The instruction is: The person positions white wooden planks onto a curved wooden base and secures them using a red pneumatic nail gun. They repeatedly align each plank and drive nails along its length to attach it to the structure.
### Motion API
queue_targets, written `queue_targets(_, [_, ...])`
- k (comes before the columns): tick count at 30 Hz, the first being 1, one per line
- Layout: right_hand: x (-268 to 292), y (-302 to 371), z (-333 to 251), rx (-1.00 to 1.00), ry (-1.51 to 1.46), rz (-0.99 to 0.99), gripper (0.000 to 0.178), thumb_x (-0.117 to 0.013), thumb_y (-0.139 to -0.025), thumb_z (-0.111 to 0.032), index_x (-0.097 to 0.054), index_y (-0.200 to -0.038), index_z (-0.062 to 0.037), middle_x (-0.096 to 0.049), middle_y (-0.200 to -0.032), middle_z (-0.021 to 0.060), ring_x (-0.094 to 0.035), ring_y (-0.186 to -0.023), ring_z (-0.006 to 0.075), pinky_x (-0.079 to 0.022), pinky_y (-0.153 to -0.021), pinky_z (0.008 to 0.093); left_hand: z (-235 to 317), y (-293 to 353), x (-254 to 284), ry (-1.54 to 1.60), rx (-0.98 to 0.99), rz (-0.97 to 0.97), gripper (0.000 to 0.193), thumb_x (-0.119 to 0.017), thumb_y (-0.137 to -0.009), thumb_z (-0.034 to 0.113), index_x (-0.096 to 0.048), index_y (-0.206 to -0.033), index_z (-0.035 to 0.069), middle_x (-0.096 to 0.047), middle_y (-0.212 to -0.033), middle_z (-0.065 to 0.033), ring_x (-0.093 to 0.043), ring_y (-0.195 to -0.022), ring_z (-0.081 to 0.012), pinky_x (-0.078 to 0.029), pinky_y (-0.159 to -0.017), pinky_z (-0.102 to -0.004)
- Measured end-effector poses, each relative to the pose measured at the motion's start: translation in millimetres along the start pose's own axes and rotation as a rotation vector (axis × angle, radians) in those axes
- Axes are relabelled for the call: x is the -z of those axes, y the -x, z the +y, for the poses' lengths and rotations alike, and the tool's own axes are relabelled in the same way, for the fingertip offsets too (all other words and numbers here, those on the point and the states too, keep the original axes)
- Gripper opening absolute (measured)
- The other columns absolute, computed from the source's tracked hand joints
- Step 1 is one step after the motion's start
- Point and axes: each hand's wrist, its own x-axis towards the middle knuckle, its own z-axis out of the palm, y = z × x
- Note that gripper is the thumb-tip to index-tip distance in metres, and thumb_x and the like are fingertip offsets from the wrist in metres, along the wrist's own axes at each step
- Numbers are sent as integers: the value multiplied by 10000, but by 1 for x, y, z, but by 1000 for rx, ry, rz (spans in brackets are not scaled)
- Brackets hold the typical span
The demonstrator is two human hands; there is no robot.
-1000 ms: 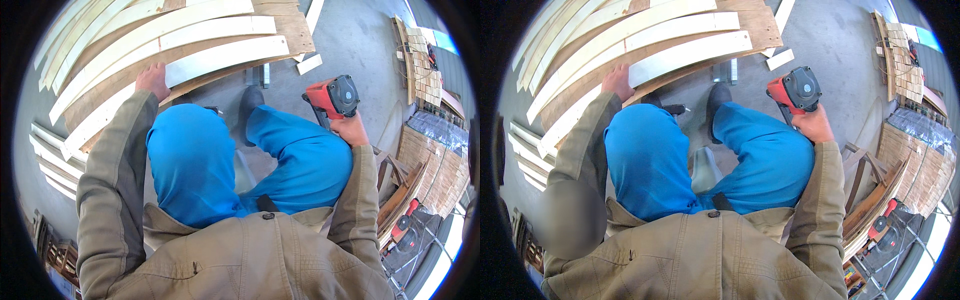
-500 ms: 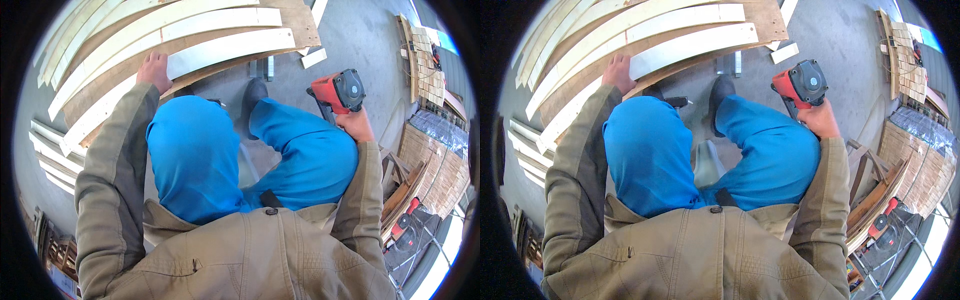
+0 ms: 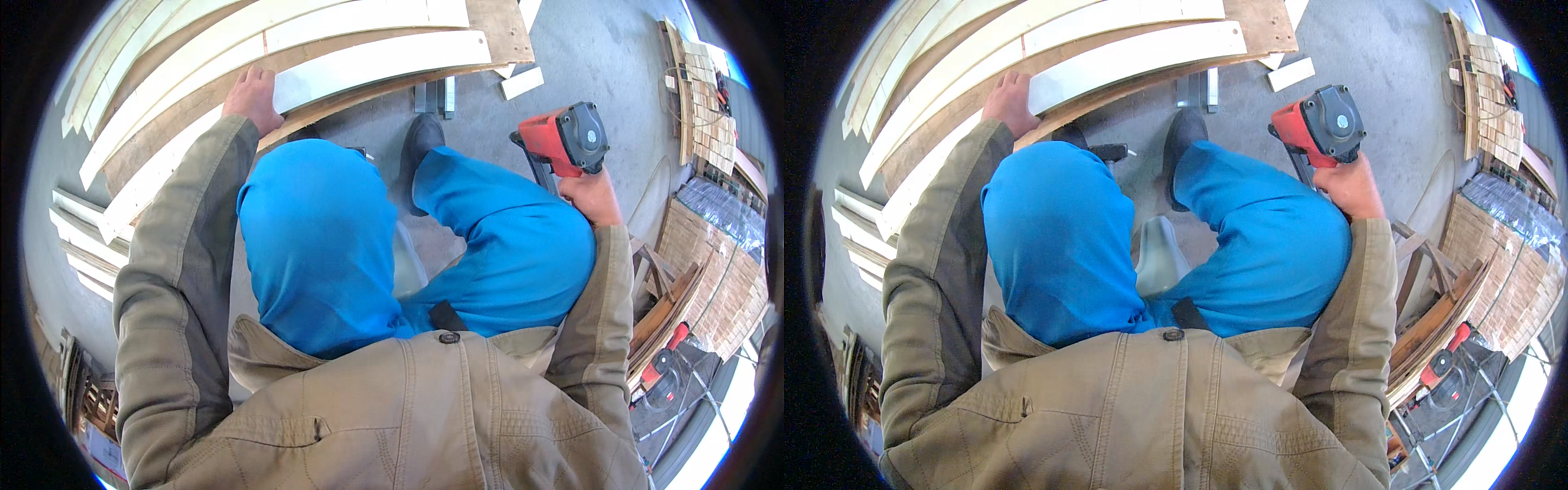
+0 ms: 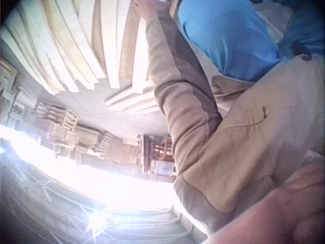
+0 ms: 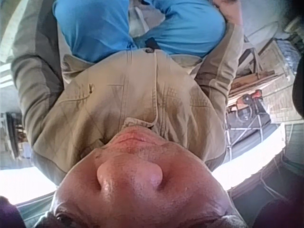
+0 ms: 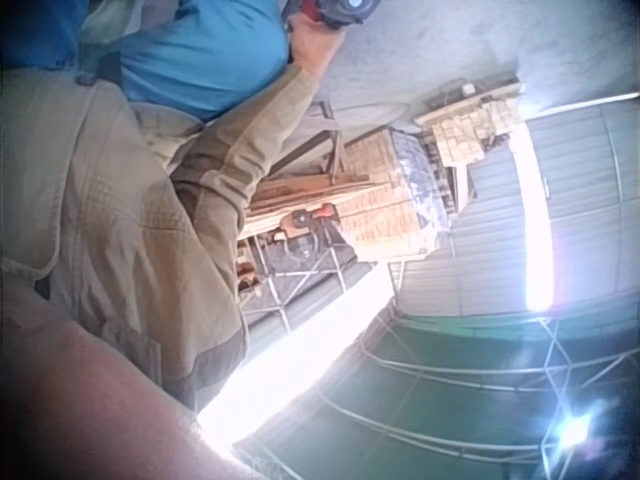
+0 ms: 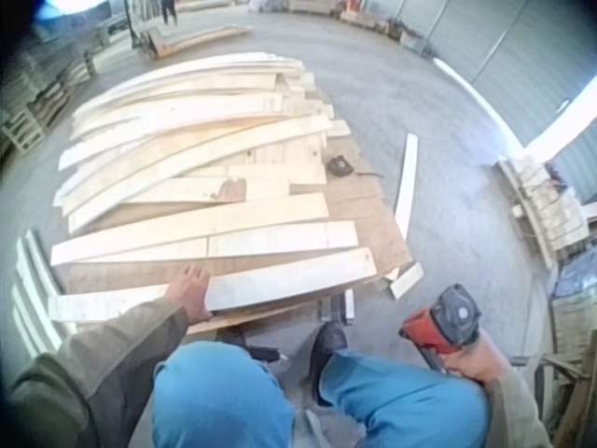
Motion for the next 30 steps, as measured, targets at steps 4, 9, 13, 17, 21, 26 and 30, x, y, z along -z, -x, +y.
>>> queue_targets(4, [0, 0, 2, 24, 13, -10, 316, -737, -735, -44, -704, -1034, 50, -703, -833, 63, -631, -760, 149, -545, -708, 353, 1, 5, -2, -2, -2, 42, 818, -917, -704, 150, -556, -1430, 40, -606, -1360, -217, -597, -1322, -414, -530, -1117, -478])
queue_targets(9, [0, 2, -1, 8, -8, -1, 299, -727, -738, -38, -704, -1024, 47, -696, -810, 60, -624, -746, 138, -539, -690, 355, 4, 7, -1, -73, 18, 1, 802, -897, -738, 137, -539, -1452, 62, -615, -1391, -218, -604, -1335, -399, -535, -1111, -478])
queue_targets(13, [0, 1, 0, -15, 7, -30, 288, -723, -736, -38, -703, -1013, 39, -668, -786, 38, -612, -735, 130, -524, -669, 352, 5, 2, 3, -31, 53, -75, 798, -893, -747, 145, -538, -1456, 56, -647, -1363, -228, -636, -1298, -398, -543, -1092, -482])
queue_targets(17, [-4, -7, 15, -31, -56, -21, 248, -722, -731, -46, -702, -965, 36, -638, -754, 32, -594, -712, 123, -503, -638, 356, 2, -5, 10, -27, 62, -150, 816, -895, -736, 174, -540, -1457, 40, -685, -1301, -235, -680, -1222, -405, -563, -1050, -483])
queue_targets(21, [-17, -28, 49, -90, -18, -36, 206, -710, -733, -41, -701, -922, 41, -650, -740, 50, -609, -700, 137, -506, -633, 361, 1, -9, 16, 11, 54, -174, 814, -899, -718, 200, -560, -1439, 30, -711, -1254, -237, -704, -1175, -404, -573, -1019, -482])
queue_targets(26, [-78, -58, 104, -41, 68, 110, 303, -714, -777, -72, -715, -1058, 40, -757, -872, 219, -755, -853, 337, -565, -768, 449, -1, -9, 20, 36, 44, -174, 814, -907, -706, 206, -575, -1427, 30, -716, -1240, -237, -707, -1166, -402, -570, -1016, -477])
queue_targets(30, [-124, -69, 132, -168, 136, 161, 342, -696, -810, -80, -678, -1137, 18, -760, -1046, 301, -722, -1038, 498, -568, -858, 509, -6, -11, 21, 97, 31, -171, 842, -922, -681, 204, -577, -1430, 36, -716, -1237, -234, -710, -1151, -394, -572, -1009, -473])
